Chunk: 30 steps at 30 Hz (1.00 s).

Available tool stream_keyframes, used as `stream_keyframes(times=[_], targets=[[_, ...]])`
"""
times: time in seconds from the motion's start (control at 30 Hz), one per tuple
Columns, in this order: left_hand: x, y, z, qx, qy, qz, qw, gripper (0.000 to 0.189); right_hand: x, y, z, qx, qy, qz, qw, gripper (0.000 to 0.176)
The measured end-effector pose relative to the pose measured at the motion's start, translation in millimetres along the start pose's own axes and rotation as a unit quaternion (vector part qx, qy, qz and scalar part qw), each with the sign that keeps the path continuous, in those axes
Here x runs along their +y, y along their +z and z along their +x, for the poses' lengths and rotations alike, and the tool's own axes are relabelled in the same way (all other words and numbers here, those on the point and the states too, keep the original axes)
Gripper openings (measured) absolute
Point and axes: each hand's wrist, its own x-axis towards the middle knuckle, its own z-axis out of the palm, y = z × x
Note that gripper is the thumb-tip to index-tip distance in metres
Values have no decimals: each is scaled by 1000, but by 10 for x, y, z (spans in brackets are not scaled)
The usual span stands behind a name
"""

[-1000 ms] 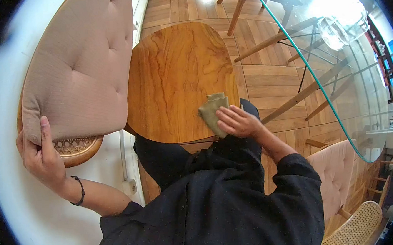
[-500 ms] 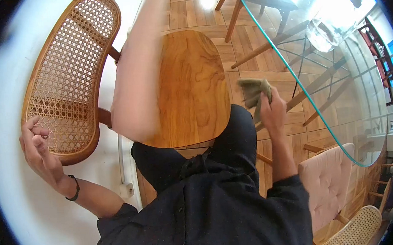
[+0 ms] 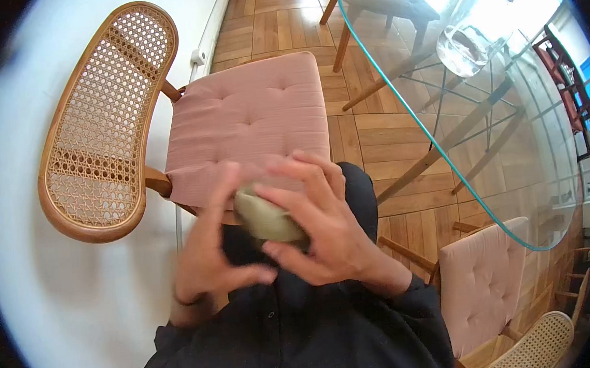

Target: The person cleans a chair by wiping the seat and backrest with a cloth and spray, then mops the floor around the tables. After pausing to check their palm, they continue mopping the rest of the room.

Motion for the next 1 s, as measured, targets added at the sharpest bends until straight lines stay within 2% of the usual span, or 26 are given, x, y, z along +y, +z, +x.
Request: stream_keyframes(times=[0.03, 0.1, 0.17, 0.2, 0.23, 0.3, 0.4, 0.5, 0.57, 0.63, 0.7, 0.77, 0.83, 0.93, 1.0], targets=[[-126, 187, -25, -22, -57, -94, 994, 72, -32, -117, 77, -6, -2, 27, 1000, 57], [-374, 272, -152, -58, -122, -165, 977, 59, -17, -354, 141, -18, -5, 80, 997, 64], [-499, 292, -246, -74, -159, -187, 967, 50, 73, -573, 183, 204, 6, -20, 979, 66], [-525, 291, -296, -72, -167, -174, 968, 47, 136, -692, 223, 313, 25, -81, 946, 66], [-546, 288, -337, -73, -174, -159, 969, 43, 220, -838, 319, 424, 40, -167, 889, 64], [-585, 306, -400, -81, -191, -169, 964, 42, 186, -1227, 364, 467, 103, -327, 815, 68], [-670, 382, -383, -101, -184, -185, 960, 41, 278, -1617, 325, 436, 137, -400, 795, 73], [-757, 519, -377, -130, -153, -188, 961, 43, 705, -1964, 465, 410, 191, -318, 833, 105], [-778, 564, -354, -157, -120, -166, 966, 45, 962, -2233, 535, 346, 194, -319, 861, 110], [-737, 536, -345, -202, -103, -151, 962, 47, 962, -2250, 638, 317, 202, -336, 864, 112], [-741, 529, -370, -236, -84, -163, 954, 48, 935, -2214, 730, 328, 217, -368, 843, 113], [-756, 530, -396, -244, -75, -167, 952, 49, 1111, -2401, 771, 319, 277, -358, 833, 114], [-732, 493, -395, -249, -73, -159, 953, 48, 1309, -2552, 813, 331, 303, -309, 838, 112], [-719, 410, -394, -240, -66, -136, 959, 51, 1565, -2677, 926, 347, 284, -224, 865, 107], [-730, 364, -393, -214, -55, -127, 967, 51, 1677, -2795, 981, 314, 275, -238, 877, 104]])
